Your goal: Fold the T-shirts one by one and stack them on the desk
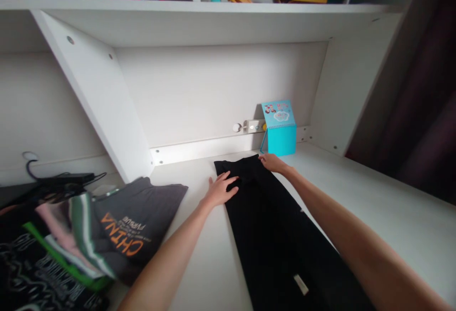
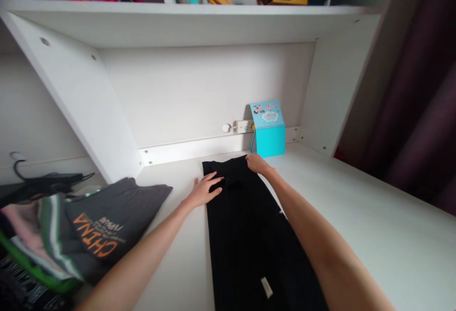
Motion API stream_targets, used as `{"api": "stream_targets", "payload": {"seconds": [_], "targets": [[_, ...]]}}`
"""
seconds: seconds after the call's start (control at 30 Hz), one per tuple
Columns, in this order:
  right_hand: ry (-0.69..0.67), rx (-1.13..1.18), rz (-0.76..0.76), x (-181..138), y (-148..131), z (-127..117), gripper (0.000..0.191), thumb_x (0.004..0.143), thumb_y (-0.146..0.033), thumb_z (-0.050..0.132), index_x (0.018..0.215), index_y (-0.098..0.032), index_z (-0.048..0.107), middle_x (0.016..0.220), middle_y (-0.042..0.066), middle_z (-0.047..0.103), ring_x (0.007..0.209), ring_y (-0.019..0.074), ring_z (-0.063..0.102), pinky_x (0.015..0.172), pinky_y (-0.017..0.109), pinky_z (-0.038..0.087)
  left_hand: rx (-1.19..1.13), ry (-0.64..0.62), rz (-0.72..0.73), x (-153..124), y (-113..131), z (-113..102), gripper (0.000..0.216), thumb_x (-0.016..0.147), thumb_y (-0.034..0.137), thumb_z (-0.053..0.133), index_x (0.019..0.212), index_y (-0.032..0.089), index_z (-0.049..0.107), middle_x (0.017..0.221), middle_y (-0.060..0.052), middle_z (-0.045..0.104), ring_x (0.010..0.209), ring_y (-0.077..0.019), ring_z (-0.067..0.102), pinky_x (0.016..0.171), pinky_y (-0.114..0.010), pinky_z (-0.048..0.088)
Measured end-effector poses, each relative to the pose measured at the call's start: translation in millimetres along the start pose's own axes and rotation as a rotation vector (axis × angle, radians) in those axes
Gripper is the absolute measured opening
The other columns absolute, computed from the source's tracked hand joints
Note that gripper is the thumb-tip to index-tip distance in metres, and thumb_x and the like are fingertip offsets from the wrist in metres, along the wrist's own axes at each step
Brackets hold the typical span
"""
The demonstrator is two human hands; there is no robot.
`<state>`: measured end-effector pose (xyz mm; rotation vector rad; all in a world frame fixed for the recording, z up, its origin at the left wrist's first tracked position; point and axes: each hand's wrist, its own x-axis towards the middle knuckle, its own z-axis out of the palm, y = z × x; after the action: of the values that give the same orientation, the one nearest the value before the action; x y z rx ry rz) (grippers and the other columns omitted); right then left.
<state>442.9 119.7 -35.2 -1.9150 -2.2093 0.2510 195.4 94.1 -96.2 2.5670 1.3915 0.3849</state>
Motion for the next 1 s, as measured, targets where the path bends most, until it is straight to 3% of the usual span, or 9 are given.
{"api": "stream_targets", "payload": {"seconds": [0.13,0.3,0.5,0.57,0.63,0.77,0.87,1.0], "targets": [[0.085,-0.034,0.119,39,-3,32,0.031,0.092,-0.032,0.057,0.119,-0.016,0.057,0.121,0.010,0.058,0.102,0.0216,0.060,0.086,0.042,0.051,-0.008,-0.011,-0.002,-1,1,-2,0.048,0.090,0.050,0.041,0.136,0.035,0.045,0.153,-0.005,0.031,0.140,-0.0329,0.026,0.105,-0.071,0.015],[0.133,-0.033,0.200,52,3,61,0.034,0.092,-0.033,0.056,0.123,-0.018,0.054,0.127,0.009,0.055,0.108,0.0235,0.058,0.090,0.046,0.049,-0.013,-0.002,-0.011,-1,1,-1,0.050,0.089,0.051,0.042,0.136,0.036,0.045,0.153,-0.005,0.031,0.139,-0.0322,0.026,0.106,-0.070,0.015],[0.073,-0.001,0.276,54,-7,60,0.050,0.092,-0.039,0.053,0.137,-0.021,0.042,0.146,0.011,0.037,0.130,0.0321,0.040,0.104,0.059,0.031,0.041,-0.017,-0.067,1,-1,4,0.055,0.088,0.057,0.038,0.141,0.041,0.037,0.156,-0.007,0.024,0.141,-0.0412,0.013,0.102,-0.074,0.013],[0.036,0.013,0.226,56,-26,55,0.054,0.092,-0.042,0.052,0.141,-0.023,0.038,0.151,0.011,0.030,0.135,0.0340,0.031,0.108,0.062,0.022,0.055,-0.012,-0.090,2,-1,6,0.058,0.088,0.059,0.038,0.143,0.042,0.033,0.156,-0.008,0.023,0.141,-0.0434,0.012,0.101,-0.075,0.013],[-0.022,0.037,0.084,59,-52,53,0.054,0.092,-0.042,0.051,0.141,-0.023,0.037,0.153,0.010,0.027,0.137,0.0339,0.028,0.109,0.062,0.017,0.069,-0.003,-0.097,2,-1,7,0.059,0.087,0.059,0.039,0.143,0.041,0.033,0.156,-0.009,0.023,0.140,-0.0447,0.013,0.100,-0.076,0.013],[-0.198,0.109,-0.206,63,-101,62,0.047,0.091,-0.041,0.054,0.134,-0.021,0.047,0.147,0.009,0.038,0.132,0.0311,0.037,0.107,0.058,0.027,0.104,0.014,-0.076,2,-1,9,0.053,0.087,0.056,0.039,0.135,0.036,0.048,0.155,-0.007,0.027,0.140,-0.0458,0.012,0.099,-0.078,0.011],[-0.227,0.139,-0.252,65,-119,73,0.046,0.091,-0.038,0.055,0.134,-0.021,0.047,0.145,0.010,0.039,0.130,0.0316,0.039,0.105,0.059,0.030,0.105,0.022,-0.069,1,-1,9,0.053,0.087,0.056,0.038,0.133,0.033,0.051,0.153,-0.006,0.030,0.140,-0.0456,0.012,0.099,-0.078,0.012],[-0.165,0.152,-0.245,64,-122,76,0.047,0.092,-0.037,0.055,0.135,-0.021,0.045,0.144,0.010,0.040,0.128,0.0311,0.042,0.103,0.058,0.034,0.098,-0.006,-0.075,3,-3,7,0.052,0.089,0.057,0.033,0.132,0.035,0.052,0.153,-0.004,0.030,0.141,-0.0439,0.008,0.100,-0.078,0.010]]}}
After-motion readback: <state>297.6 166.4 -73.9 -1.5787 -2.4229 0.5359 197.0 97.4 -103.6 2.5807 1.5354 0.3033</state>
